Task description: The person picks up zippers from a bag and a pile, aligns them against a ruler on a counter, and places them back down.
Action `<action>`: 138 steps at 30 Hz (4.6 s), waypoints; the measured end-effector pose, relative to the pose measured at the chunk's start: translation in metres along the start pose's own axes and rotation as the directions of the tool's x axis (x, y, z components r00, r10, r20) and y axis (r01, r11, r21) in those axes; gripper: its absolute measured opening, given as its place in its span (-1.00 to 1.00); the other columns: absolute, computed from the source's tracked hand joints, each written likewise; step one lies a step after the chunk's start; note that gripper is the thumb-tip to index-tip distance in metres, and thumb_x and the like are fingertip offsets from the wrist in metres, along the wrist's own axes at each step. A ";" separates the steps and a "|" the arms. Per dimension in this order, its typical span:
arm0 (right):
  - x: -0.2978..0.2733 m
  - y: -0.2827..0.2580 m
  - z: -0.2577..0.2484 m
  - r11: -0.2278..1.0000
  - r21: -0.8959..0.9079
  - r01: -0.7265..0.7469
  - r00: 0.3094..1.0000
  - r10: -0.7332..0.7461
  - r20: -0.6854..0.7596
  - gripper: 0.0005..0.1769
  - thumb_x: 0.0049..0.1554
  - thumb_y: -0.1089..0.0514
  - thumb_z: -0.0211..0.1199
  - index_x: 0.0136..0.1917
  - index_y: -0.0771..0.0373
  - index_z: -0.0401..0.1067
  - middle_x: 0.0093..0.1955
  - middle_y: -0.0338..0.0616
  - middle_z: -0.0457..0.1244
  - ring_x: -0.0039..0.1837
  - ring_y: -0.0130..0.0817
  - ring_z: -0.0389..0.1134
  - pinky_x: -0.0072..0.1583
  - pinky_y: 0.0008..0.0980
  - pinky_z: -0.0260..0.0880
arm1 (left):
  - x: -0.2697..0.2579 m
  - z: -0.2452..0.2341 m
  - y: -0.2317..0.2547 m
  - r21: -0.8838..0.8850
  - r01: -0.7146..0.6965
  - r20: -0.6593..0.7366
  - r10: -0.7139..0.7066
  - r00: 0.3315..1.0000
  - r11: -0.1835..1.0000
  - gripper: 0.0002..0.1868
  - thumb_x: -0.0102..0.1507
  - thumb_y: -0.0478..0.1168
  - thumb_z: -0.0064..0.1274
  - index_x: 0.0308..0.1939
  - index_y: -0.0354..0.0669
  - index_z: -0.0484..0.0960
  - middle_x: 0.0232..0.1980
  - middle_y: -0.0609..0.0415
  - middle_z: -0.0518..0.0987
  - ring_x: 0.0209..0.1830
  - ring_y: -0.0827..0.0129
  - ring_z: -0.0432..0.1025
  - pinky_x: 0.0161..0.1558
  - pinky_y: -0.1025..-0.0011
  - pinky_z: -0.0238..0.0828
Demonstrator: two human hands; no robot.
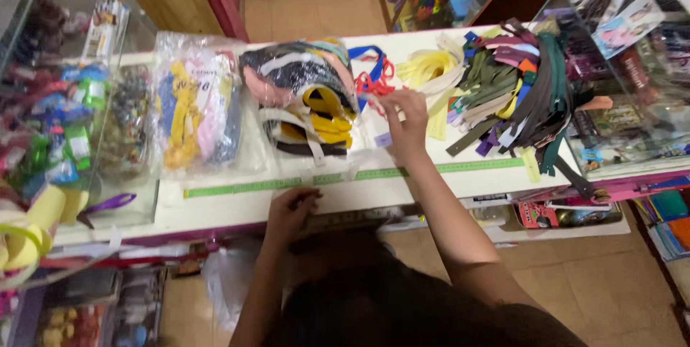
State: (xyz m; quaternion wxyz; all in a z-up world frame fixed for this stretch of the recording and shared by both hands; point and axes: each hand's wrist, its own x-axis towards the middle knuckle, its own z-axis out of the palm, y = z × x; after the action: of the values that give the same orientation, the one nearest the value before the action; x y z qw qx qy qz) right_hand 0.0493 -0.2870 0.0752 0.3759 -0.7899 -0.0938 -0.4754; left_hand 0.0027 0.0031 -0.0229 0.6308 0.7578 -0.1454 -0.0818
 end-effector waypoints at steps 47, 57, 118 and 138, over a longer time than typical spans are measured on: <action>-0.152 -0.085 0.003 0.989 0.015 0.148 0.799 -0.129 0.587 -0.85 0.13 0.24 0.26 0.01 0.22 0.49 0.09 -0.10 0.33 0.10 -0.08 0.32 0.12 -0.18 0.29 | -0.056 -0.153 -0.042 0.824 0.125 -0.510 0.627 0.589 0.553 -0.81 0.29 -0.10 0.16 -0.06 -0.01 0.65 -0.05 0.23 0.60 -0.01 0.35 0.36 0.10 0.30 0.03; -0.159 -0.090 0.005 0.977 -0.038 0.211 0.780 -0.145 0.609 -0.64 0.12 0.15 0.32 0.20 0.18 0.45 0.28 -0.17 0.29 0.23 -0.16 0.28 0.23 -0.21 0.17 | -0.058 -0.166 -0.050 0.935 0.179 -0.350 0.710 0.612 0.306 -0.84 0.32 -0.08 0.10 -0.08 0.06 0.69 -0.05 0.34 0.64 -0.03 0.46 0.37 0.16 0.22 -0.05; -0.062 0.027 0.181 0.914 -0.279 0.295 0.953 -0.259 0.158 -0.81 -0.01 0.19 0.23 -0.42 0.13 0.32 -0.24 -0.16 0.11 -0.23 -0.17 0.19 -0.21 -0.31 0.27 | -0.044 0.005 0.007 0.428 -0.356 -0.154 0.455 0.877 0.831 -0.91 0.26 -0.16 0.15 -0.28 -0.05 0.59 -0.50 0.16 0.53 -0.49 0.34 0.42 -0.28 0.44 0.36; -0.016 0.162 -0.012 0.880 -0.418 -0.225 0.813 0.406 0.417 -0.85 0.00 0.35 0.09 -0.18 0.16 0.41 -0.17 -0.15 0.24 0.02 -0.08 0.25 -0.22 -0.12 0.24 | 0.054 0.119 0.055 0.150 -0.640 0.297 0.584 0.756 0.753 -0.91 0.24 -0.27 0.10 -0.34 -0.10 0.50 -0.47 0.12 0.52 -0.45 0.32 0.39 -0.40 0.38 0.29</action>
State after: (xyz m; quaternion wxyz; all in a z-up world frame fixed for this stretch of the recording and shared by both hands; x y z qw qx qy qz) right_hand 0.1147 -0.4049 -0.0171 0.2677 -0.9427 0.0339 -0.1965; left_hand 0.0106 -0.1343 0.0113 0.5034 0.7237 -0.4680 0.0614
